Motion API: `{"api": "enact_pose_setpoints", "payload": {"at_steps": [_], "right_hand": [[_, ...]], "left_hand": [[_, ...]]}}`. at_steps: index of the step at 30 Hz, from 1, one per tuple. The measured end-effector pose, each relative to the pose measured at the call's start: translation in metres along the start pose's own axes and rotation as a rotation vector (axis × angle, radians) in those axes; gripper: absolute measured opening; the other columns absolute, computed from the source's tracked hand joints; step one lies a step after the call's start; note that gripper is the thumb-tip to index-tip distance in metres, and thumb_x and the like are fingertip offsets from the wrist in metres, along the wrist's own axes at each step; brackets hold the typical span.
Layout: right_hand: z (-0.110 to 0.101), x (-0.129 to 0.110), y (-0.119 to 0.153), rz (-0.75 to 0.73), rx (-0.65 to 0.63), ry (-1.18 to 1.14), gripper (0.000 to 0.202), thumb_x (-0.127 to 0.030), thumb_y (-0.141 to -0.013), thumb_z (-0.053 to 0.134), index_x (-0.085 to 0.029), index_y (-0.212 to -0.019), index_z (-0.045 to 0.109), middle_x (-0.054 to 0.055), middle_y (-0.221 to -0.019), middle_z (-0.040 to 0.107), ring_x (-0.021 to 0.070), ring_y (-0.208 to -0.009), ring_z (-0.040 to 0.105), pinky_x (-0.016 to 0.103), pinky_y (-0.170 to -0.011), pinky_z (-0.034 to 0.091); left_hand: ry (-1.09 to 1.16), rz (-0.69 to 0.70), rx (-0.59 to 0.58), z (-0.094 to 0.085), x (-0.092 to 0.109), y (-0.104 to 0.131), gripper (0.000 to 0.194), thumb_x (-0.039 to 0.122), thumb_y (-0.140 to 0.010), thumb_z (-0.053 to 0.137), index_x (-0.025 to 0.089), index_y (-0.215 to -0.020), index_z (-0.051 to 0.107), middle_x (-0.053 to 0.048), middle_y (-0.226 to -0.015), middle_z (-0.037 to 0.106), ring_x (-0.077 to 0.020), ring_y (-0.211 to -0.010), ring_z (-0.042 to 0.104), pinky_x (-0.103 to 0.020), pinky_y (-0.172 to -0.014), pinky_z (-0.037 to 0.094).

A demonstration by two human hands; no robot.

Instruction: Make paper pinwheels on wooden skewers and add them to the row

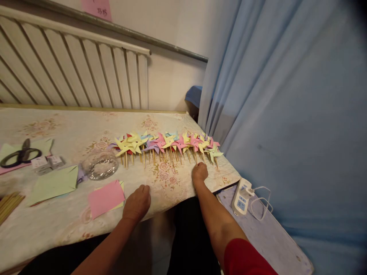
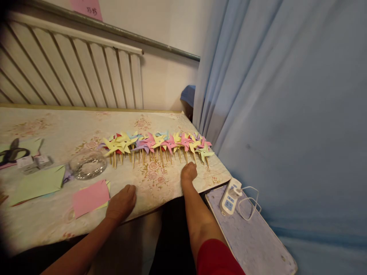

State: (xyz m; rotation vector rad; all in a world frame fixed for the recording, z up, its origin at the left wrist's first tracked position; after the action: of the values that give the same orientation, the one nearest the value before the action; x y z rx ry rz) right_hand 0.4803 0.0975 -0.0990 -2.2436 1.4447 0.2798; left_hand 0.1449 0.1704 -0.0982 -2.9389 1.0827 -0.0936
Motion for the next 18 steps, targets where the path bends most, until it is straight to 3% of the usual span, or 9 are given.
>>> {"api": "enact_pose_setpoints", "payload": {"at_steps": [18], "right_hand": [[-0.0017, -0.002, -0.0027, 0.028, 0.0, -0.027, 0.023, -0.024, -0.094, 0.047, -0.013, -0.095, 0.068, 0.015, -0.097, 0.067, 0.0229, -0.083, 0.068, 0.029, -0.065, 0.044]], "left_hand": [[0.018, -0.023, -0.03, -0.0026, 0.0003, 0.0009, 0.028, 0.021, -0.097, 0.03, 0.014, -0.101, 0.057, -0.013, -0.102, 0.06, -0.0232, -0.091, 0.06, -0.036, -0.076, 0.045]]}}
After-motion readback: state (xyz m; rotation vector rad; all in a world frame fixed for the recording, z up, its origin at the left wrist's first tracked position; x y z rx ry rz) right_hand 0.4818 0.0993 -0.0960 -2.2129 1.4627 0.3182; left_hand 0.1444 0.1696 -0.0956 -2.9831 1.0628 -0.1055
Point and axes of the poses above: each hand's wrist, its own y-axis away from the middle knuckle, its own z-axis out of the palm, x = y × z, the point moved 9 cm from there along -y, towards the middle knuckle
